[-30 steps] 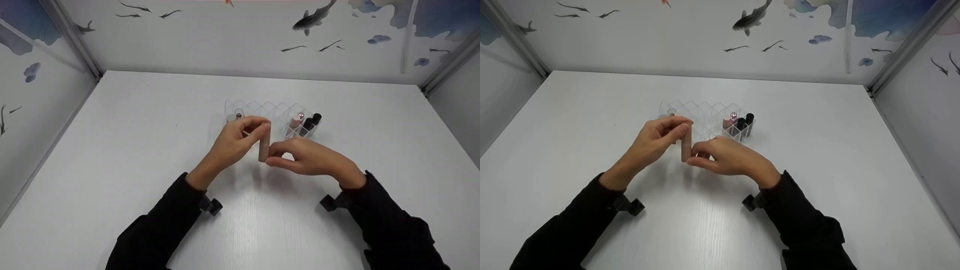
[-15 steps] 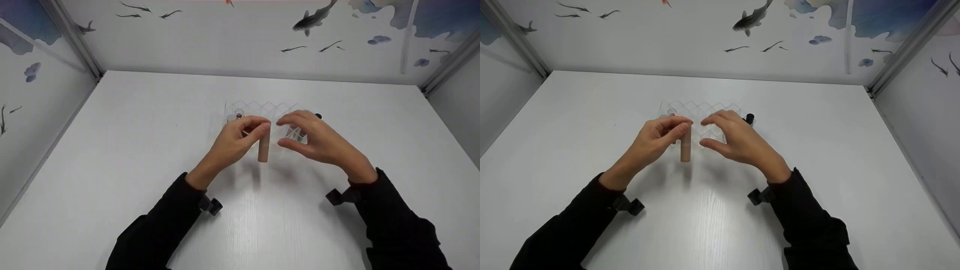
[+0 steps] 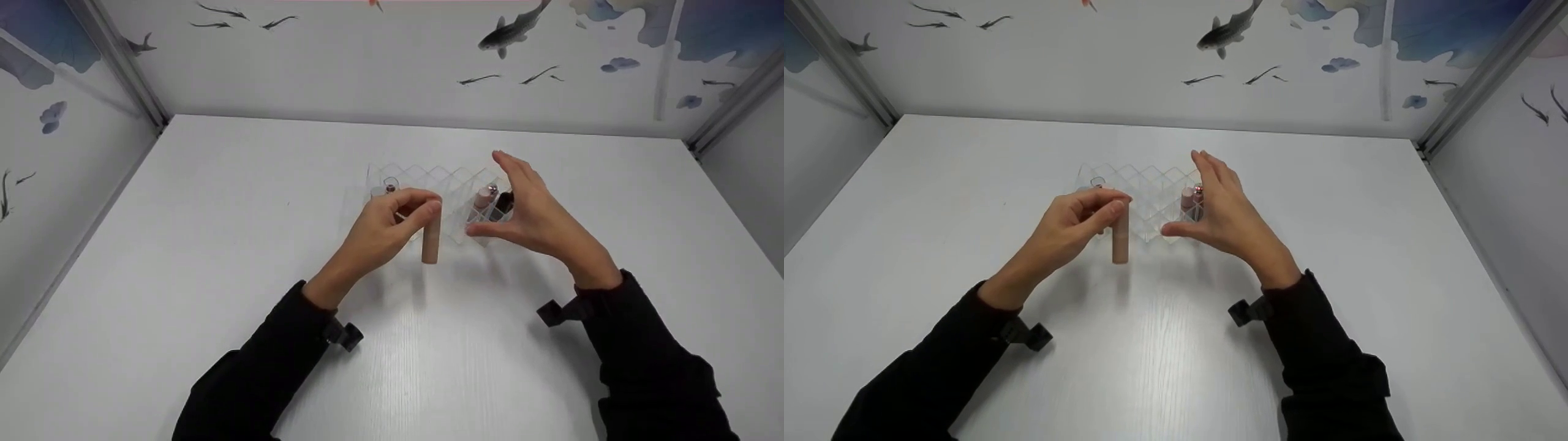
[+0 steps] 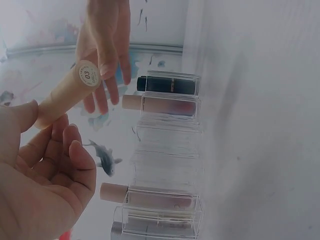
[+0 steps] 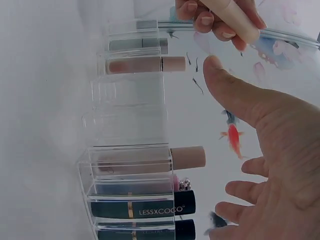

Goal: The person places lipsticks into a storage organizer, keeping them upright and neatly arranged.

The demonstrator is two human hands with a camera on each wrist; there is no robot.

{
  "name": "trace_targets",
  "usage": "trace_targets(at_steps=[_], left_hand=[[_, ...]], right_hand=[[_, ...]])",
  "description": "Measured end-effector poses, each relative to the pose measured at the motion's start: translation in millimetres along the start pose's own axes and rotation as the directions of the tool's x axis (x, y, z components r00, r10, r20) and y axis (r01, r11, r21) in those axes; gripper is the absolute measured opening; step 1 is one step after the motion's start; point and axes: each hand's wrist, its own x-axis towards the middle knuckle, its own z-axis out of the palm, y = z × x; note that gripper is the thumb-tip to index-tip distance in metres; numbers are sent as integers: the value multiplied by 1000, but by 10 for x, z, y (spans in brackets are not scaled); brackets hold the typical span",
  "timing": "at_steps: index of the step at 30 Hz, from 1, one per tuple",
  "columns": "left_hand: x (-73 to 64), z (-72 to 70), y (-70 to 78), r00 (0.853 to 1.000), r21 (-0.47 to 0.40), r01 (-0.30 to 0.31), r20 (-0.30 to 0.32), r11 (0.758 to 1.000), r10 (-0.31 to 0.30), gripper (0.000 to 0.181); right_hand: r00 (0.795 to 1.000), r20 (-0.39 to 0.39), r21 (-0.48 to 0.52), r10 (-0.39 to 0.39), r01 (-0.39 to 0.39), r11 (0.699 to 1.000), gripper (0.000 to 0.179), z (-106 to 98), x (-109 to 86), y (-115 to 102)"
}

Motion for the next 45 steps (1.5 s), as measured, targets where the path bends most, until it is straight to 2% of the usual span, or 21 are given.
trace_targets(at_steps=[6, 21, 31, 38, 45], left_hand=[[-1, -2, -1, 1000, 8, 14, 8, 1000, -14, 29], [0, -6, -9, 1000, -8, 9, 7, 1000, -9, 28], [-1, 2, -24, 1000, -10, -3, 4, 1000, 3, 29], [2, 3, -18, 1000, -12, 10, 1, 1000, -10, 28], [7, 4, -40, 1000, -2, -10, -18, 1000, 10, 29]], right_hand=[[991, 62, 17, 115, -116, 993, 130, -11, 37, 116], [976, 93, 68, 196, -203, 977, 131, 36, 113, 325], [943, 140, 24, 302, -308, 951, 130, 12, 117, 339], [931, 141, 32, 336, -344, 938, 126, 12, 122, 335], [910, 152, 31, 385, -394, 919, 134, 2, 113, 329]])
